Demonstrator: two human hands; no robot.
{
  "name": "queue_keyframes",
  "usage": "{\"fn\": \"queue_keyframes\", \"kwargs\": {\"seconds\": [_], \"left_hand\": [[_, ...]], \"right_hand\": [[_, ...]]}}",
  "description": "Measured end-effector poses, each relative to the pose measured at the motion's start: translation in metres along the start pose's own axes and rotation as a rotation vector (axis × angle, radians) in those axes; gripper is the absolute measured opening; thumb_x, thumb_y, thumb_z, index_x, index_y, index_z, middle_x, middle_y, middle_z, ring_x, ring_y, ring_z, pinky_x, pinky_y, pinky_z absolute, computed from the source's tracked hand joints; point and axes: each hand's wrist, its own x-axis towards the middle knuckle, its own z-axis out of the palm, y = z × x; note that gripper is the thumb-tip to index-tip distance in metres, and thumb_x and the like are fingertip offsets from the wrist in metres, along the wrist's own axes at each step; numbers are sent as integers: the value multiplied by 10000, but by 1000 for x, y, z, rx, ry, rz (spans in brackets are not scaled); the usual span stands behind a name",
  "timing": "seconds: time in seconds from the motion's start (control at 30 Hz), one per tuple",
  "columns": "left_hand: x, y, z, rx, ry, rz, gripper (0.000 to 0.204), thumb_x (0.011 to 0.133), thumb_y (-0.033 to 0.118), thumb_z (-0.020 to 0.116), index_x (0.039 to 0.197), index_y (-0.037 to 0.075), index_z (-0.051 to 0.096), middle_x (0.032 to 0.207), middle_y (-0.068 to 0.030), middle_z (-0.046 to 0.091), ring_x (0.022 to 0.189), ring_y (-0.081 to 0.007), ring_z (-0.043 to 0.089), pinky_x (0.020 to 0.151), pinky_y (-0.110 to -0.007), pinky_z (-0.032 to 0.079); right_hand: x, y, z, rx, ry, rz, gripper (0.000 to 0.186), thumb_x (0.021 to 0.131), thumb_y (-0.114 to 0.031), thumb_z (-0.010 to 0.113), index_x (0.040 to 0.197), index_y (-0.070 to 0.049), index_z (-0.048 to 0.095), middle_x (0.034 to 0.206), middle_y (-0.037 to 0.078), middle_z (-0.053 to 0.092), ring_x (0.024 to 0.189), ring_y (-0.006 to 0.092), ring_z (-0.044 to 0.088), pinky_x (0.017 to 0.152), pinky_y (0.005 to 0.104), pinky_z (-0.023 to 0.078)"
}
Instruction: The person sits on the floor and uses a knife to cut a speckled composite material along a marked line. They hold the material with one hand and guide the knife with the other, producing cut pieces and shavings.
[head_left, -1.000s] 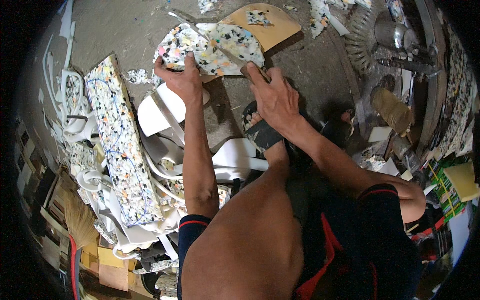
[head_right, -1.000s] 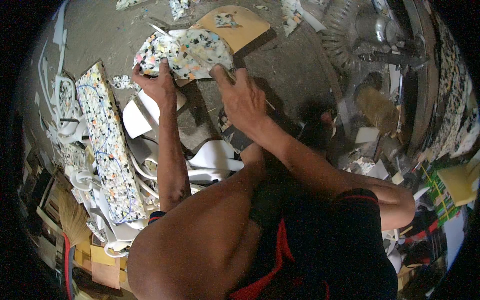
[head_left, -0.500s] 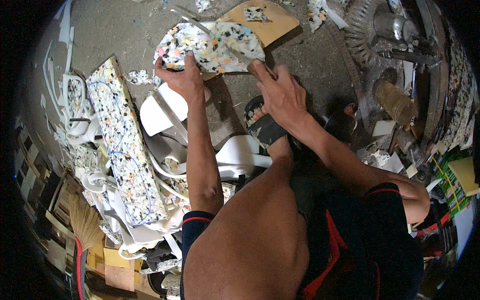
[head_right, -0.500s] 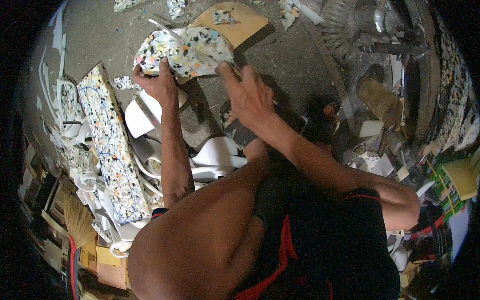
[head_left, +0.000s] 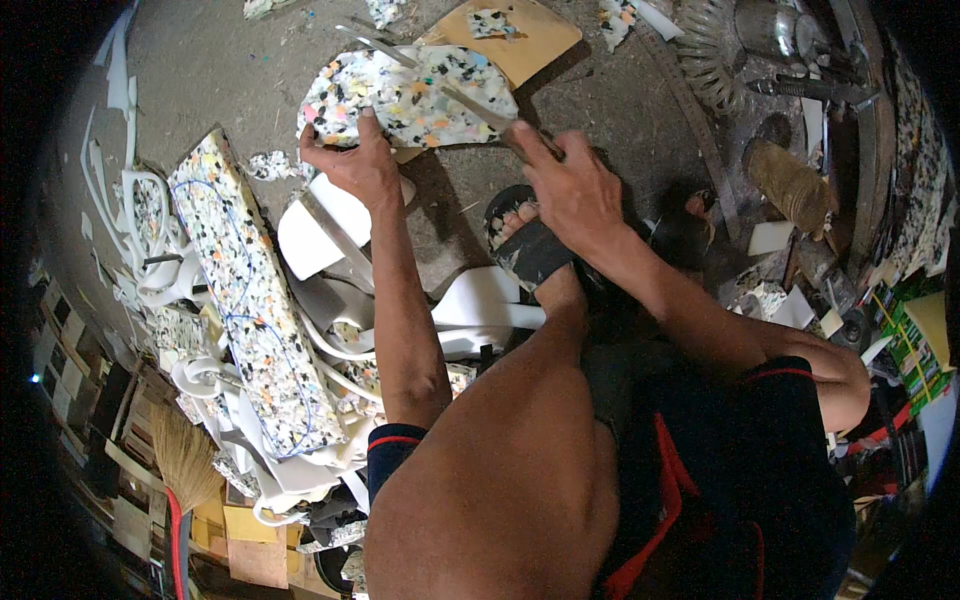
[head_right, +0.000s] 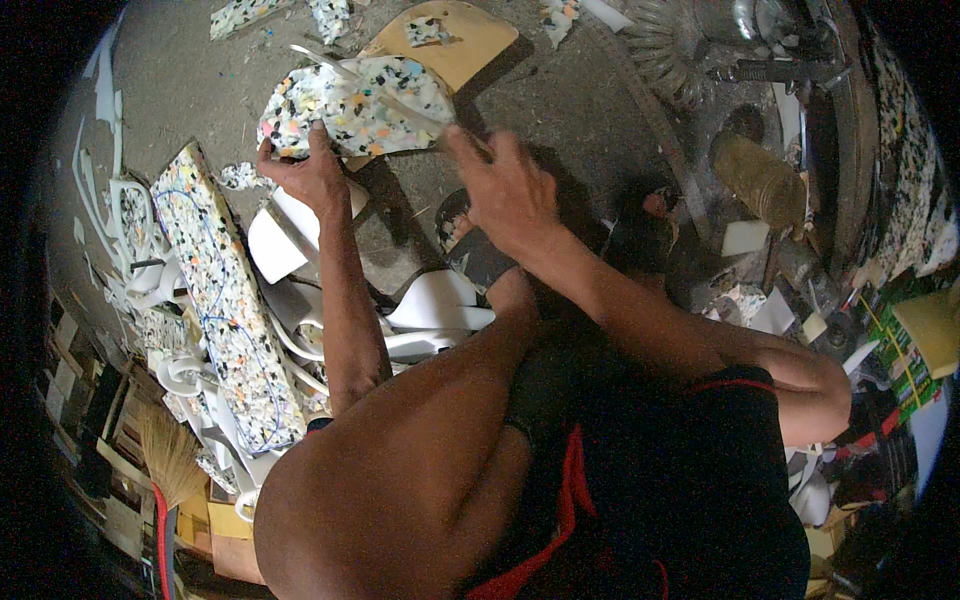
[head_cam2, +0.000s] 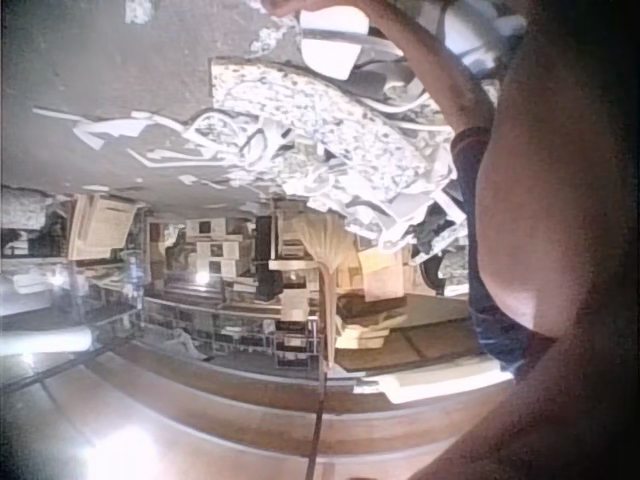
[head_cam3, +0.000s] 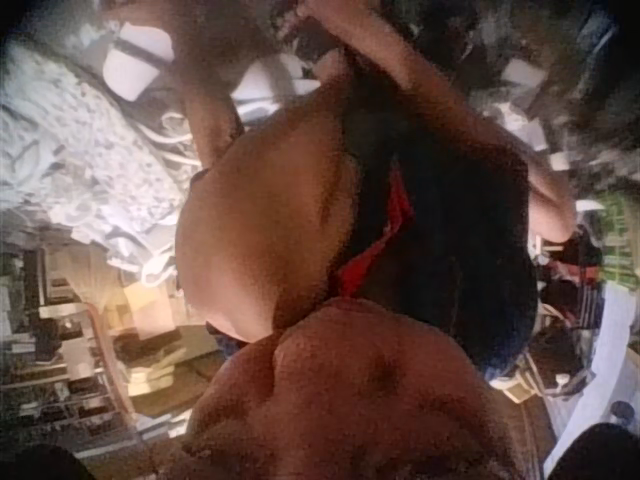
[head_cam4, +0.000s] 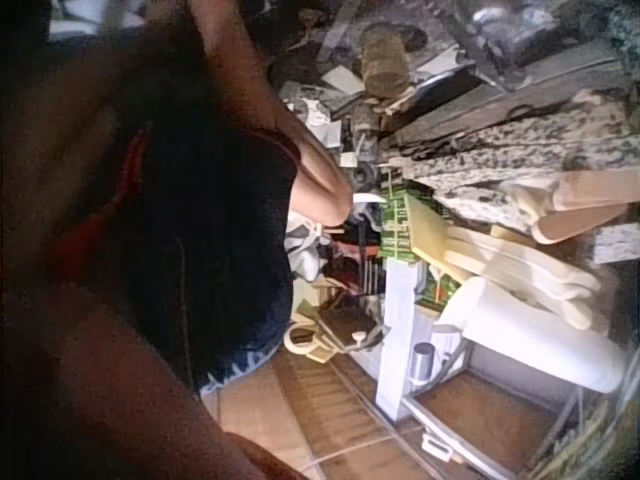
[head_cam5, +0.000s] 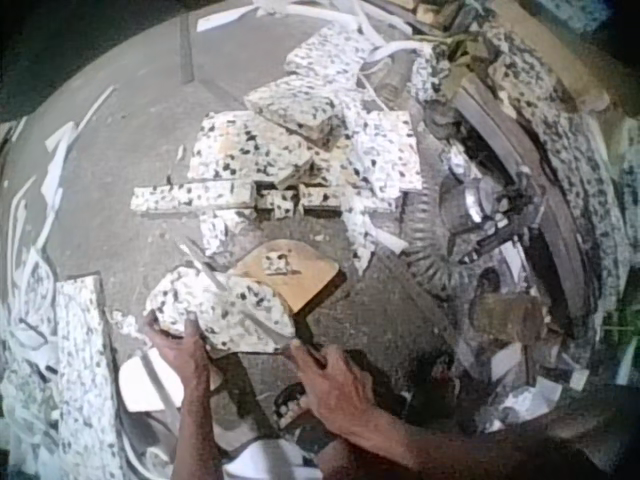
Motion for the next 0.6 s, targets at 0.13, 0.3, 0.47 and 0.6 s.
{"fn": "queue_keyframes", "kwargs": {"seconds": [0.13,0.3,0.47,0.6], "left_hand": [[-2,11,0,60,-30,-24,721,839,164,790,1360,-93,363,1293,-278,490,1178,-329,551,1055,-430,434],[-10,33,0,408,-48,208,760,875,226,747,1476,-36,363,1431,-360,416,1347,-480,413,1126,-556,322],[-34,44,35,635,-358,521,719,964,201,578,1580,28,249,1609,-321,235,1486,-567,160,1199,-650,120],[-39,26,42,314,-380,484,690,983,124,509,1598,50,204,1636,-288,201,1525,-497,136,1208,-635,83]], "right_hand": [[-27,26,-3,-33,66,-45,575,946,-149,674,1493,-167,496,1082,218,544,904,390,649,737,459,561],[-26,23,-2,15,34,-18,543,930,-142,666,1448,-161,506,1070,217,537,913,414,648,738,491,553],[0,0,-7,26,-27,6,572,947,-143,666,1490,-184,490,1059,211,539,854,394,649,716,471,559],[11,1,-9,-11,-80,7,563,953,-158,655,1487,-205,481,1055,212,536,858,401,649,726,484,559]]}}
